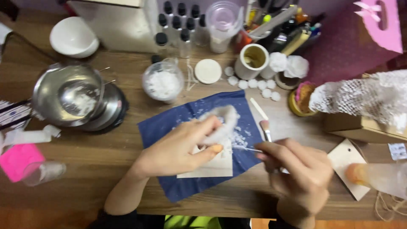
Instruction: Refining a white wax candle mold using a small metal tool to remove excess material and smooth the surface.
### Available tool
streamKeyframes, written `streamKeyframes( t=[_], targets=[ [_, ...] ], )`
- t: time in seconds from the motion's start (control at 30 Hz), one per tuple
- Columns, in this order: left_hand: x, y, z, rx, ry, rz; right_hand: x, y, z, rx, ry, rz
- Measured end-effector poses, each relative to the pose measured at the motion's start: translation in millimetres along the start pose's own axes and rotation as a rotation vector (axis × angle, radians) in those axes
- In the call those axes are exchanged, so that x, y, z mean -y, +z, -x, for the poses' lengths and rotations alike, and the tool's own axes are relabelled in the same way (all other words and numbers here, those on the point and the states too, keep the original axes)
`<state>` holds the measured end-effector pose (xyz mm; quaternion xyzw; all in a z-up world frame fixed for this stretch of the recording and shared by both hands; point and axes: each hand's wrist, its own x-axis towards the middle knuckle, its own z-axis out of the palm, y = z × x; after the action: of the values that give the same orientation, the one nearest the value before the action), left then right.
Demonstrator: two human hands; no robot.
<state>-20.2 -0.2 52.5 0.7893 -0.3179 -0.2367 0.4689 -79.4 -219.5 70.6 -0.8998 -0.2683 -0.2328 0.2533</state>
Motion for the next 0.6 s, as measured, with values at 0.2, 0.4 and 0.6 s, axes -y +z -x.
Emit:
streamKeyframes(
  t=[0.2,0.4,0.6],
  targets=[
    [3,10,-9,-0.280,0.009,0.004,-2,10,1,0.105,-0.103,0.144],
    [14,22,-8,-0.275,0.145,-0.197,1,28,-8,0.163,-0.156,-0.043],
    [1,18,-3,-0.320,0.374,-0.205,1,27,-7,0.073,-0.115,-0.057]
  ],
)
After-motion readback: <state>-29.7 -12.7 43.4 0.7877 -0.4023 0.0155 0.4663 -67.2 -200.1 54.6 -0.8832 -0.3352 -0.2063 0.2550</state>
